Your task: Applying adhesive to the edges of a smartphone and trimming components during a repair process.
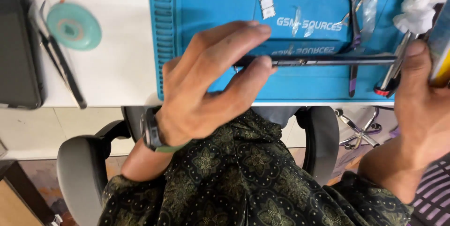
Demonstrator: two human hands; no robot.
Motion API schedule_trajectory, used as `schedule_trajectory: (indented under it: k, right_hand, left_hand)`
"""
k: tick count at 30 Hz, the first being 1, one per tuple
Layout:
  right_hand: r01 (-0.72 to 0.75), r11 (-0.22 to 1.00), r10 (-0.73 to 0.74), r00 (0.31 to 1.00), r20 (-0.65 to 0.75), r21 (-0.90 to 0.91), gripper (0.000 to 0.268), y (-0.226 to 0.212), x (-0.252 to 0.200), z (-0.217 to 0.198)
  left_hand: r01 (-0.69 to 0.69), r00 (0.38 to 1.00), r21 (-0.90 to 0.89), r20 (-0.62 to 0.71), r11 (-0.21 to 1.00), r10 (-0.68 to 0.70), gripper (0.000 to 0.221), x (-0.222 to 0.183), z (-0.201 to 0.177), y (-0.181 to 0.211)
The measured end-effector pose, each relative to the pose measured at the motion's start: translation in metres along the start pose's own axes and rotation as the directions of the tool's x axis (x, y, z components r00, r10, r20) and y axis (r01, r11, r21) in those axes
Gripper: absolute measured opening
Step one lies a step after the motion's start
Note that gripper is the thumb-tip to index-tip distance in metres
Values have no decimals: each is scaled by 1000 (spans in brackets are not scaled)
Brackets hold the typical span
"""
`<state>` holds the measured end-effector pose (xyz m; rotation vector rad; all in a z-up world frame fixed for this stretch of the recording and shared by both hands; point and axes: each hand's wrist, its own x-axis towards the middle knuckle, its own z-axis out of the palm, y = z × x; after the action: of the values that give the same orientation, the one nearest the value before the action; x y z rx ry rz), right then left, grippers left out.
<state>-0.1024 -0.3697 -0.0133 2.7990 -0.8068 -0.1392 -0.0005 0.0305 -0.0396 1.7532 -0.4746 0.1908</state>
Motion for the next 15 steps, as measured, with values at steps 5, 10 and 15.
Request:
schedule_trajectory:
  k: [5, 10, 15]
  right_hand:
    - [383, 920, -377, 923, -82, 80, 29, -69, -15, -51]
    - [501, 854, -447, 846, -291, 143, 53, -84, -24, -53]
    - [699, 491, -563, 710, -423, 520, 15, -111, -79, -42]
  left_hand:
    - [-50, 998, 64, 27, 997, 49, 36, -1, -2, -3]
    - [-287, 958, 178, 54, 941, 282, 37, 8, -6, -5]
    - [-344, 938, 119, 8, 931, 345, 8, 18, -3, 3]
